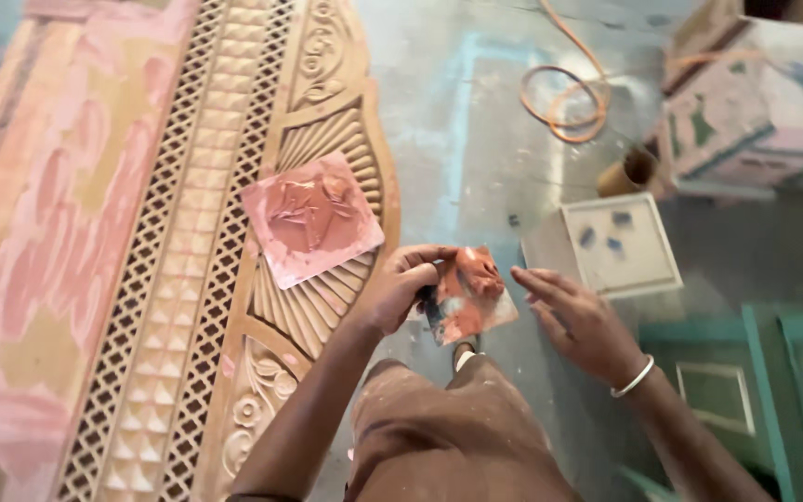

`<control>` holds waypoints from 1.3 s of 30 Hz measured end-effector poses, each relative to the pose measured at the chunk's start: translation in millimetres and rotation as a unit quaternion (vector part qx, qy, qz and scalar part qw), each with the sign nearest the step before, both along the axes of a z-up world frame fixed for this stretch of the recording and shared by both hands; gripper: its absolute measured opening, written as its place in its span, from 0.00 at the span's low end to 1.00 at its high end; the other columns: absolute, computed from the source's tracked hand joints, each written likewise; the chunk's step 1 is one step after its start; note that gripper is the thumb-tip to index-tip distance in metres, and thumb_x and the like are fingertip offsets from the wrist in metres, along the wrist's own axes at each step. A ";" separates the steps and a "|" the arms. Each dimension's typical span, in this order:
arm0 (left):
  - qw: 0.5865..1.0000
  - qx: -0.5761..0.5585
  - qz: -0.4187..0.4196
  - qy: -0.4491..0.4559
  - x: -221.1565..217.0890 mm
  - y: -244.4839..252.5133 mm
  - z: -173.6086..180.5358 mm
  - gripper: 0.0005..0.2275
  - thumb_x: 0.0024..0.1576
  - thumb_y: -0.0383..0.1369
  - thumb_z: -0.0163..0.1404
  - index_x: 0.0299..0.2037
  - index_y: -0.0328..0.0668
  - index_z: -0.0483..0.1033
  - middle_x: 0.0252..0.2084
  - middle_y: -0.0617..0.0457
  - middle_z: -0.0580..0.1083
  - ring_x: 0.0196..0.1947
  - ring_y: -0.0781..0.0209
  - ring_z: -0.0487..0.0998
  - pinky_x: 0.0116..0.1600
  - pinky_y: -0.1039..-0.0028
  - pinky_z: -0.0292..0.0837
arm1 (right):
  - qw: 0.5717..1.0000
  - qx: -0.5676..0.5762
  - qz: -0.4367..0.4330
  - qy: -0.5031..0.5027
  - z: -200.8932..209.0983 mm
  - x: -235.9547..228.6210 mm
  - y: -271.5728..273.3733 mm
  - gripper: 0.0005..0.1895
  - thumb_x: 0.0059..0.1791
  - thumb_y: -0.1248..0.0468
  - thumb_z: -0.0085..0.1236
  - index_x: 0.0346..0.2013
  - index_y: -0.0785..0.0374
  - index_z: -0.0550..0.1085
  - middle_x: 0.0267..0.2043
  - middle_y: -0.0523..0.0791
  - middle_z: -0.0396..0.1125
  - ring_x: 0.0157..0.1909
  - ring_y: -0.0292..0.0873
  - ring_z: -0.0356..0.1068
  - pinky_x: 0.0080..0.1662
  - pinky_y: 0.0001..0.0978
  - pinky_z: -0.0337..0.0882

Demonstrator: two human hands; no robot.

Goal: The person applies reddish-brown wood filler to a large carved wooden panel using a putty knife and a small wooden block. They spread the filler across the surface and into the carved details, then scrape excess material off the tool.

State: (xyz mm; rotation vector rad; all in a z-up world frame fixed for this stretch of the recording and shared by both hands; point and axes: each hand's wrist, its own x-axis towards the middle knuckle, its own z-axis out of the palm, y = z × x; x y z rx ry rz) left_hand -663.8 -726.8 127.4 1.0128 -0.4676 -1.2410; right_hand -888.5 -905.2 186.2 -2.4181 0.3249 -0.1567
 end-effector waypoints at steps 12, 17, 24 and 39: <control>0.921 -0.043 0.344 0.178 -5.8 -46.4 -28.8 0.23 0.56 0.22 0.42 0.64 0.30 0.67 0.45 0.50 0.79 0.37 0.65 0.79 0.41 0.74 0.76 | 0.874 0.421 0.232 0.072 -102.9 125.1 -131.0 0.29 0.56 0.65 0.52 0.72 0.67 0.61 0.64 0.48 0.66 0.60 0.42 0.70 0.62 0.37 0.70; 0.850 -0.051 0.499 0.161 -1.7 -82.8 -78.3 0.18 0.60 0.22 0.46 0.62 0.36 0.70 0.45 0.52 0.77 0.37 0.64 0.79 0.38 0.70 0.76 | 0.866 0.469 0.144 0.090 -167.2 177.0 -95.5 0.17 0.61 0.60 0.46 0.55 0.73 0.64 0.49 0.45 0.58 0.50 0.37 0.59 0.52 0.32 0.63; 0.857 0.088 0.464 0.207 42.1 -83.8 -192.4 0.10 0.63 0.29 0.45 0.51 0.35 0.72 0.39 0.46 0.79 0.33 0.56 0.81 0.35 0.72 0.77 | 0.737 0.672 -0.059 0.034 -236.7 282.7 -45.5 0.07 0.54 0.66 0.49 0.45 0.63 0.72 0.36 0.42 0.72 0.37 0.37 0.73 0.40 0.31 0.73; 0.535 0.657 0.426 -0.318 163.6 51.0 -319.7 0.37 0.48 0.37 0.58 0.70 0.38 0.58 0.68 0.34 0.65 0.68 0.37 0.63 0.68 0.45 0.55 | 0.782 0.543 -0.237 0.196 -393.2 350.5 -40.7 0.08 0.49 0.59 0.56 0.39 0.59 0.72 0.32 0.47 0.70 0.31 0.43 0.72 0.32 0.35 0.66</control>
